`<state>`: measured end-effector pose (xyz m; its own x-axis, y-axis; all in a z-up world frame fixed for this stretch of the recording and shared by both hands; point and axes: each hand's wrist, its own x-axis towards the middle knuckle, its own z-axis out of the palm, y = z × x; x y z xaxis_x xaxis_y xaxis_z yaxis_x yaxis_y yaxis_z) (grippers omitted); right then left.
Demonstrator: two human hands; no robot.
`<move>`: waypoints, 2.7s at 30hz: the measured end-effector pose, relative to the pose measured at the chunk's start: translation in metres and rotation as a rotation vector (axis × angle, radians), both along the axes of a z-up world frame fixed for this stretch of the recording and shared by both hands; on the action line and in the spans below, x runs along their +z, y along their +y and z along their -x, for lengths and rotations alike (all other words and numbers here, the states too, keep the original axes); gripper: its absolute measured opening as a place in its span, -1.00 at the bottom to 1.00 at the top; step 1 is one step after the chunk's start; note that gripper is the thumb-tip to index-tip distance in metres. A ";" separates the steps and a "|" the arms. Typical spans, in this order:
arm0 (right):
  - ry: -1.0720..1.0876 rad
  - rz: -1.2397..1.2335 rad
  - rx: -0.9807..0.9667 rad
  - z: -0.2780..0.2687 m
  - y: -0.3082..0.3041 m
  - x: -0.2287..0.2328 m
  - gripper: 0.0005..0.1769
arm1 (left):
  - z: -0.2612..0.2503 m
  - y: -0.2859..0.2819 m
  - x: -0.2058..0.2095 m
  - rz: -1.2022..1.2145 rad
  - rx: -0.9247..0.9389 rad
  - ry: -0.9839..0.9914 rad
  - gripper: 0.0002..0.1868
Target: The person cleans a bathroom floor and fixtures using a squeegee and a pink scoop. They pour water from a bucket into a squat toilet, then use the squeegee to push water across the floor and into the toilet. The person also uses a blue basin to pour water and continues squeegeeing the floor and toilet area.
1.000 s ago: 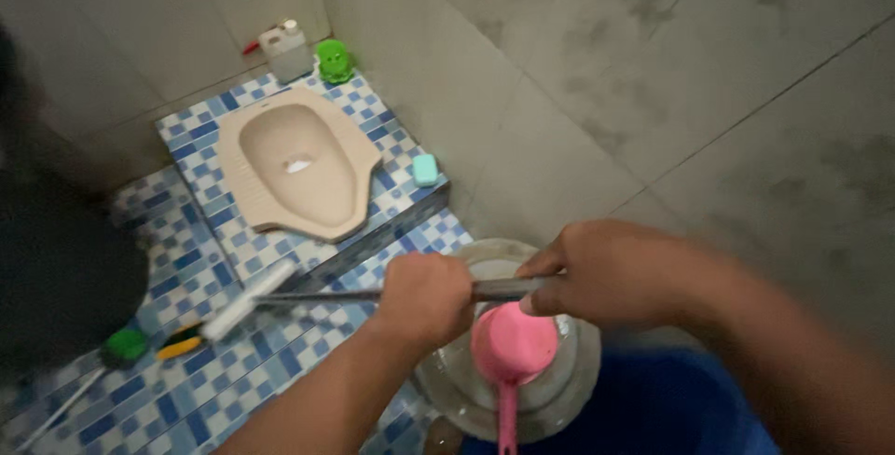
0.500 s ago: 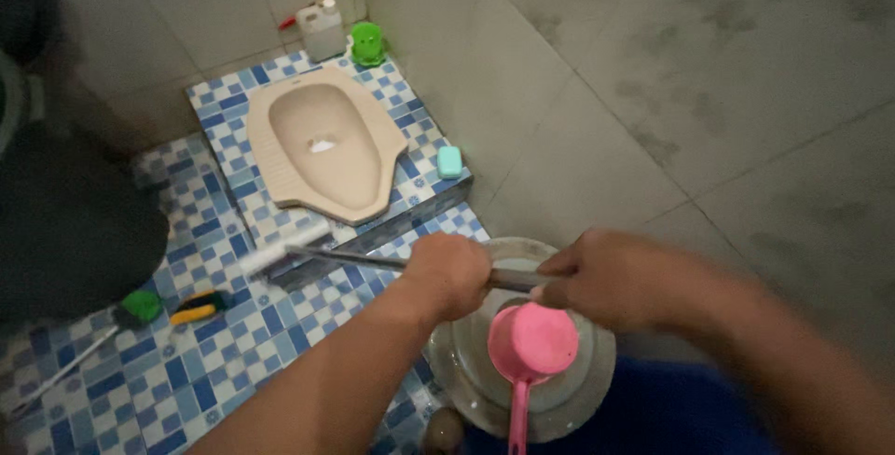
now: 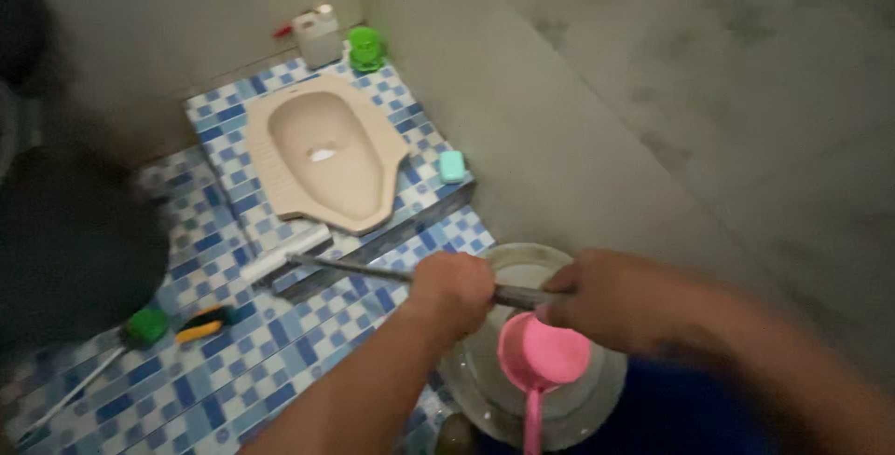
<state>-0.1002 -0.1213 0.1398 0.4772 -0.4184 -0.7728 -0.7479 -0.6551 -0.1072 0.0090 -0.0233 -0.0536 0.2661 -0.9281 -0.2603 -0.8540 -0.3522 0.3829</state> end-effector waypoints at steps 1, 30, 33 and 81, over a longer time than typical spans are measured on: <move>0.034 -0.009 -0.003 0.009 -0.009 0.007 -0.56 | 0.010 -0.006 0.003 0.093 -0.030 -0.020 -0.84; -0.042 -0.090 0.044 0.018 -0.026 -0.017 -0.50 | 0.020 0.000 -0.016 0.221 0.013 -0.078 -0.92; -0.141 -0.097 0.108 -0.018 0.018 -0.021 -0.51 | -0.026 0.041 0.002 -0.142 0.048 -0.024 -0.76; 0.062 -0.028 -0.289 -0.070 0.146 0.009 -0.52 | -0.086 0.143 0.021 0.372 -0.042 -0.103 -0.79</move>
